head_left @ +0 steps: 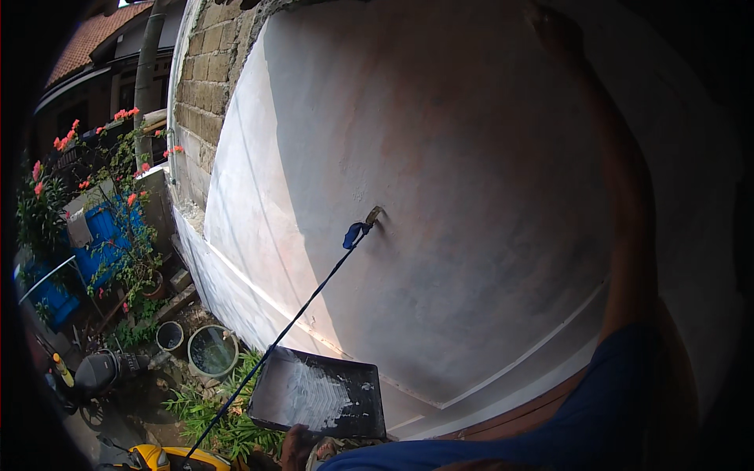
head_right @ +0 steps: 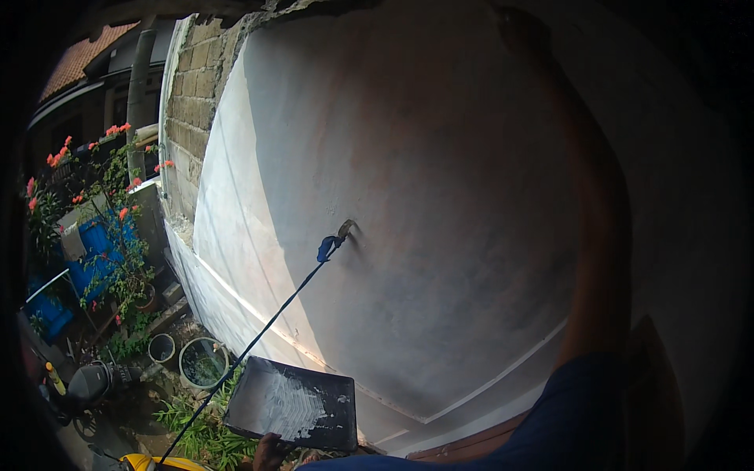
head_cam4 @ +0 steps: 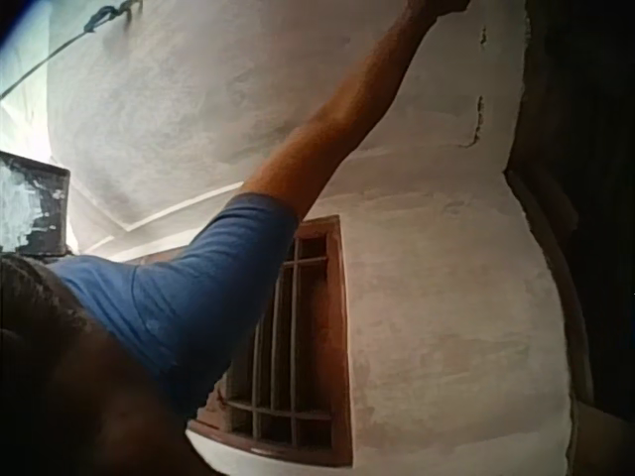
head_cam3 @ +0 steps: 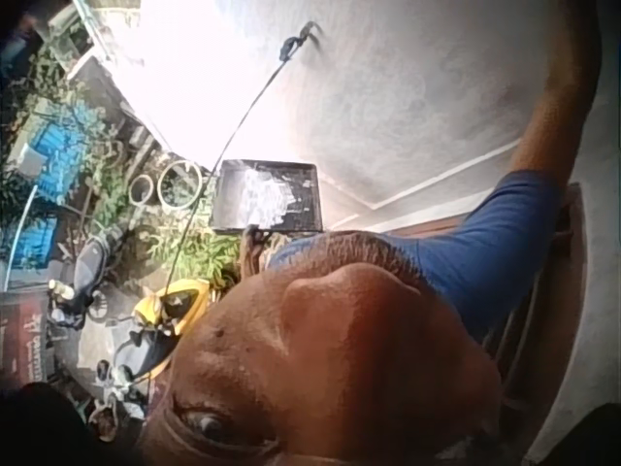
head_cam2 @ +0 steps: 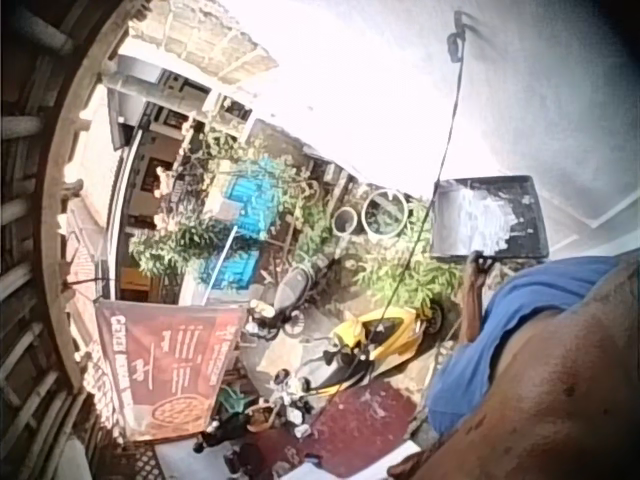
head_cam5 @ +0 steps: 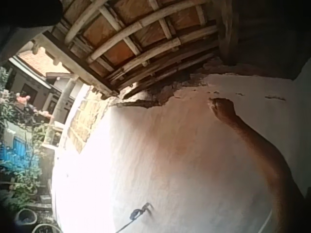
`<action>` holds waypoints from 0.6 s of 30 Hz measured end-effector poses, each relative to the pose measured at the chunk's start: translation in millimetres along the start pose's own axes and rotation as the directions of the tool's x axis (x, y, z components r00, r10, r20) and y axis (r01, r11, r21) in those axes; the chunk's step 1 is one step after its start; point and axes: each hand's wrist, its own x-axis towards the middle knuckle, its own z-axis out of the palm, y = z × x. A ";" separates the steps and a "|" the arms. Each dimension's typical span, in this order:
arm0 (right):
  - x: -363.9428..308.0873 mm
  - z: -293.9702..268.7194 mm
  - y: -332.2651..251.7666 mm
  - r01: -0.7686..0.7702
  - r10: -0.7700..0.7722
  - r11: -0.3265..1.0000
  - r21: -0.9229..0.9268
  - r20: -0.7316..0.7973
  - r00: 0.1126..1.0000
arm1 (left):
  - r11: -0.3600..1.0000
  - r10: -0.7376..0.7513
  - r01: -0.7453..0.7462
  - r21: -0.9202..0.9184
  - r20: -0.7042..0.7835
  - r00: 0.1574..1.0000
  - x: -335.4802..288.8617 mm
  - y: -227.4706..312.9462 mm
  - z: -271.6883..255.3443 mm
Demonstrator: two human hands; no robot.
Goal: The person paints an exterior wall using a brush. The person repeatedly dips the brush into a paint tray held in their left hand and applies white paint to the wall surface with upward and downward strokes.
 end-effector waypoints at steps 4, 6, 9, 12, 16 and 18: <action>-81.5 88.5 -31.8 0.300 -0.293 0.941 0.159 -0.066 0.954 | 1.000 -0.007 0.008 -0.007 0.138 0.990 4.3 -9.4 17.3; -126.1 72.0 -78.9 0.337 -0.374 0.902 0.269 0.099 0.922 | 1.000 0.001 0.002 -0.021 0.143 0.990 7.1 -6.2 13.4; -130.3 62.0 -93.6 0.237 -0.343 0.863 0.446 0.172 0.924 | 0.999 -0.020 0.025 -0.046 0.097 0.995 -15.1 1.0 31.0; -53.8 53.5 -11.9 0.234 -0.242 0.968 0.093 0.077 0.967 | 0.997 -0.035 0.041 -0.064 0.090 0.995 17.4 -10.3 10.0; 7.9 43.2 56.8 0.070 -0.088 0.962 -0.264 -0.055 0.995 | 0.998 0.035 -0.035 0.060 0.008 0.999 1.0 -5.2 18.2; 13.7 21.1 81.9 0.256 -0.280 0.960 -0.118 -0.503 0.818 | 0.999 0.013 -0.015 0.051 0.029 0.999 17.3 -13.8 14.7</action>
